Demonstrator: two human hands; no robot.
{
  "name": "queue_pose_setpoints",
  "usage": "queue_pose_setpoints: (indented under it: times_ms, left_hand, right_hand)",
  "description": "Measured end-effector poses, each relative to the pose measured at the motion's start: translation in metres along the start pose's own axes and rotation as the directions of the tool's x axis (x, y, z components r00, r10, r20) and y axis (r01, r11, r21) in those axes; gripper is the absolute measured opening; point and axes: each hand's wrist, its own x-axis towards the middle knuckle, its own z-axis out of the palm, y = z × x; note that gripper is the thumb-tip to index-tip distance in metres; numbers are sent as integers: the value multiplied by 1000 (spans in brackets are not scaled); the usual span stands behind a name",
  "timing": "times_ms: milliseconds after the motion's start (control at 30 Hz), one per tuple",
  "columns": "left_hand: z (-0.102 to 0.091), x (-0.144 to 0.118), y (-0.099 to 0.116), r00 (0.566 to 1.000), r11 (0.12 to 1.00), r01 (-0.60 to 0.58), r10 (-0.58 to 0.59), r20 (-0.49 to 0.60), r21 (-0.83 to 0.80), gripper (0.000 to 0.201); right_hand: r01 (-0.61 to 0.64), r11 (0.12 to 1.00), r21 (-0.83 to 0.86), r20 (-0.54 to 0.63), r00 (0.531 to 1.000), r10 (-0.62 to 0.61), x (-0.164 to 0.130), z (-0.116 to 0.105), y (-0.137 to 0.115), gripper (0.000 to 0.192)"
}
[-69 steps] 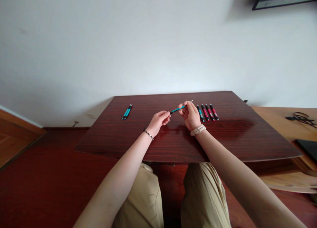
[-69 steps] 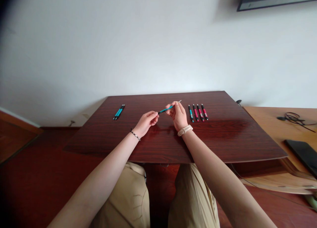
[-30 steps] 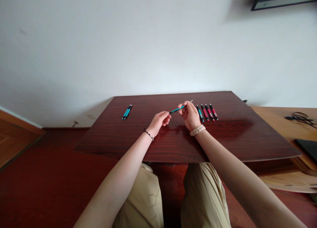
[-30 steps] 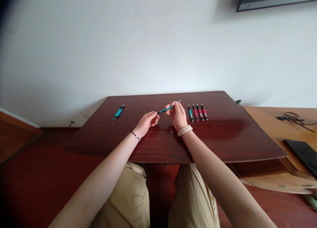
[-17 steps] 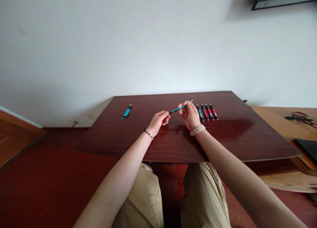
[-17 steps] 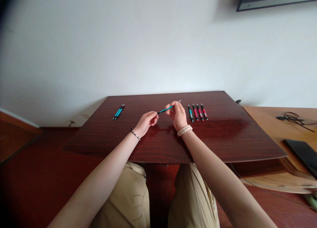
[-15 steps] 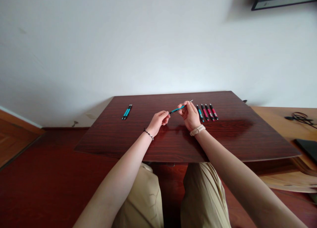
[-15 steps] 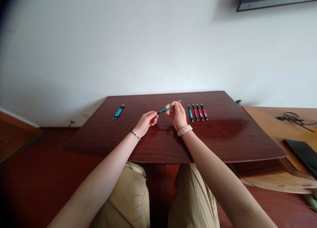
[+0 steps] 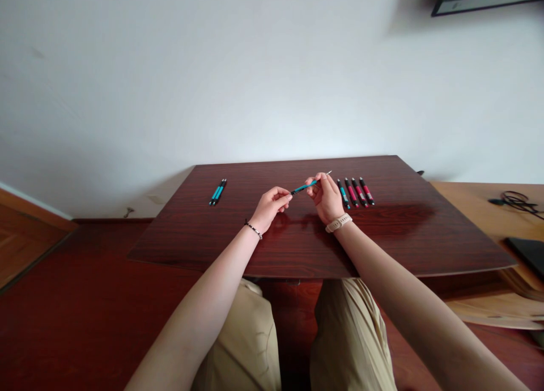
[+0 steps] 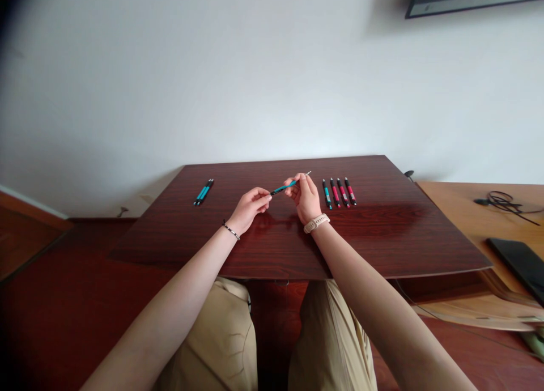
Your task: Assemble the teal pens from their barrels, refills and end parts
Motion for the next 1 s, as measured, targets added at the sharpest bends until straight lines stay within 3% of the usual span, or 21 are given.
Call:
queue_pose_setpoints:
  times_ms: [167,467,700,1000]
  left_hand:
    - [3,-3,3,994,993,101,-97,58,-57,44]
    - [3,-1,3,1000,1000,20,-20,17,-16,28]
    - [3,-2,3,993,991,108,-104,55,-79,37]
    - [5,-3,5,1000,1000,2,-2,13,-12,31]
  right_hand:
    - [6,1000,-23,-20,1000,-6,-1,4,-3,33]
    - [-3,1000,-16,-8,1000,3,0,0,1,35]
    - [17,1000,-2,-2,1000,-17,-1,2,-1,34]
    - [5,1000,-4,0,1000,-5,-2,2,-2,35]
